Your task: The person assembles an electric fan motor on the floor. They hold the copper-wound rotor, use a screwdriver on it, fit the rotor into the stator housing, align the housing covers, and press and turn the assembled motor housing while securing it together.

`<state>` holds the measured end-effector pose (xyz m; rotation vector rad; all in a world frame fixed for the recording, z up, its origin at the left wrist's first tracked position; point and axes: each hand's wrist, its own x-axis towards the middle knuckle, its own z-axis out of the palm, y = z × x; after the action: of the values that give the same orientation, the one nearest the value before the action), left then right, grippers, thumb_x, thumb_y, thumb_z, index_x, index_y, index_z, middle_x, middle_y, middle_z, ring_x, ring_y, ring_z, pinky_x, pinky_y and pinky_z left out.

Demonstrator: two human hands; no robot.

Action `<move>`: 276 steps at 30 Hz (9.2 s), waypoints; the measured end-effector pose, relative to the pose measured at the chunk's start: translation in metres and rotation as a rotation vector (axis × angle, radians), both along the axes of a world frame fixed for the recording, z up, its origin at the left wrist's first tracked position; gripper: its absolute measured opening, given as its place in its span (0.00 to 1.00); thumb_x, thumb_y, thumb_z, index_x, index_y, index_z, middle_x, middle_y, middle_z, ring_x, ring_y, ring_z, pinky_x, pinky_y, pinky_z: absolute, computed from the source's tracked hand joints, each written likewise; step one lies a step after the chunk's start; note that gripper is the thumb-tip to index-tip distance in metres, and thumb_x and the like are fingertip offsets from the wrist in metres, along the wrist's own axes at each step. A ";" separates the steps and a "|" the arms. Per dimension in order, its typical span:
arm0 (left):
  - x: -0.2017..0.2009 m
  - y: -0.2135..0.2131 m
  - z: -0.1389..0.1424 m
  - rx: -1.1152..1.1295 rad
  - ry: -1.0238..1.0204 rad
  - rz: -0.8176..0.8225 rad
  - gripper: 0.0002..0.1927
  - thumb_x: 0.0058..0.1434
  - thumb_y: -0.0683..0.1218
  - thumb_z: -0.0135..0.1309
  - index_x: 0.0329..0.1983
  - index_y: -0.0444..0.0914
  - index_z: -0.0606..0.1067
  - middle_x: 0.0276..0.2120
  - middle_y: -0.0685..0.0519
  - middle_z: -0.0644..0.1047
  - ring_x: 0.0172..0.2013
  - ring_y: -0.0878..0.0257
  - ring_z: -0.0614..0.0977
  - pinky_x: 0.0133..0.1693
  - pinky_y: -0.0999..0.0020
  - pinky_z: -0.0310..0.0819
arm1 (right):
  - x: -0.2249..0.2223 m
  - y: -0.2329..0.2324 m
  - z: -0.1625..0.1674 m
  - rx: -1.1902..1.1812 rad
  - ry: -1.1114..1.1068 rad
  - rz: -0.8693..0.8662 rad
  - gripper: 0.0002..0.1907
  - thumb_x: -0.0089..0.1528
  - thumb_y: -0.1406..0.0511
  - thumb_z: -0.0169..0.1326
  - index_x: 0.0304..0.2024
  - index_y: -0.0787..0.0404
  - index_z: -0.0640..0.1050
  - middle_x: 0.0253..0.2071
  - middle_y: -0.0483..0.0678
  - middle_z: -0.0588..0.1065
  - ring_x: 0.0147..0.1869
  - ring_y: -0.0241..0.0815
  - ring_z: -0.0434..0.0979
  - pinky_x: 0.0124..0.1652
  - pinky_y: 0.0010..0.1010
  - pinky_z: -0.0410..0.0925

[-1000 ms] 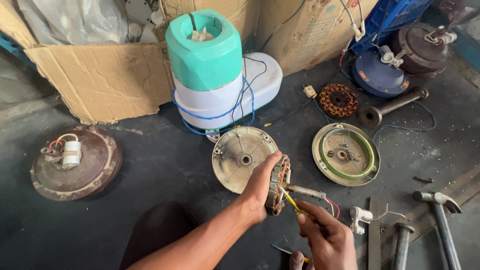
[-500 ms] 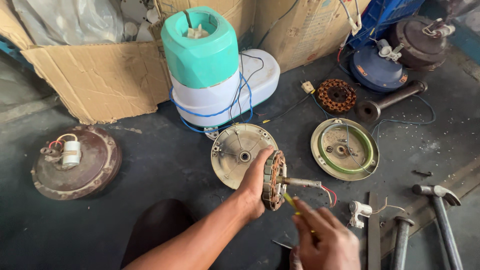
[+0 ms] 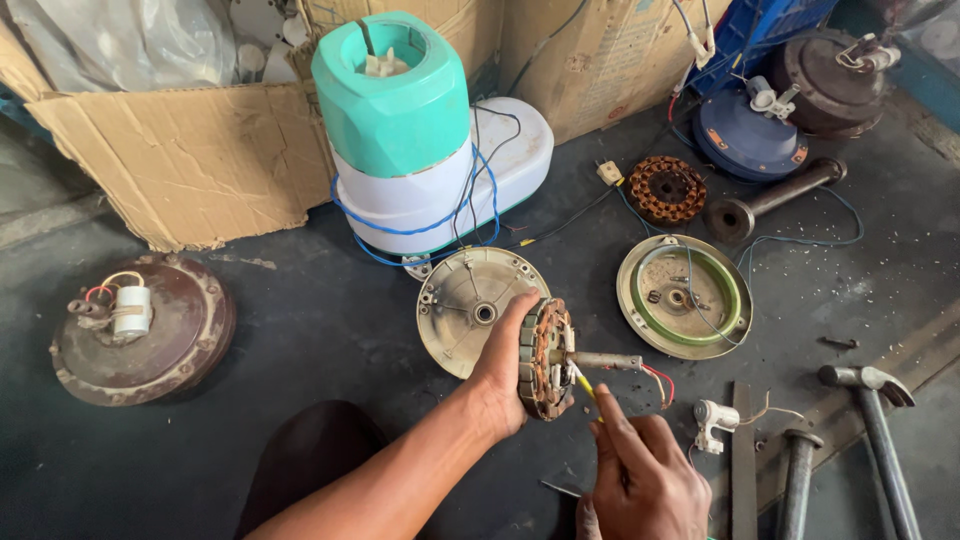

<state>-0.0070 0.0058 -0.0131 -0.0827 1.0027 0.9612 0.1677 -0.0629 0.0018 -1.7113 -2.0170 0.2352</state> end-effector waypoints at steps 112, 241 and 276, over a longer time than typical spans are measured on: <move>-0.001 0.003 -0.005 0.144 -0.266 0.191 0.25 0.58 0.69 0.51 0.37 0.44 0.77 0.32 0.54 0.78 0.34 0.58 0.79 0.37 0.57 0.75 | -0.030 0.007 0.014 -0.090 0.027 -0.012 0.17 0.60 0.63 0.59 0.52 0.52 0.82 0.29 0.50 0.73 0.29 0.52 0.77 0.30 0.44 0.69; 0.005 0.014 -0.031 0.252 0.424 -0.341 0.14 0.64 0.51 0.51 0.46 0.39 0.75 0.35 0.55 0.81 0.35 0.68 0.81 0.37 0.70 0.74 | 0.100 0.015 -0.070 -0.231 0.458 -0.415 0.19 0.60 0.70 0.61 0.54 0.55 0.85 0.26 0.50 0.76 0.29 0.30 0.67 0.32 0.28 0.62; 0.032 0.028 -0.037 0.381 0.717 -0.286 0.13 0.66 0.47 0.51 0.46 0.34 0.79 0.36 0.54 0.84 0.37 0.69 0.84 0.41 0.74 0.79 | 0.048 0.173 -0.015 -0.230 -0.158 -0.058 0.12 0.62 0.58 0.62 0.47 0.50 0.86 0.36 0.56 0.82 0.34 0.55 0.81 0.40 0.44 0.72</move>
<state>0.0247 0.0336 -0.0496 0.7517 1.4106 0.9121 0.2155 0.1105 -0.0135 -1.9824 -2.1171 0.3320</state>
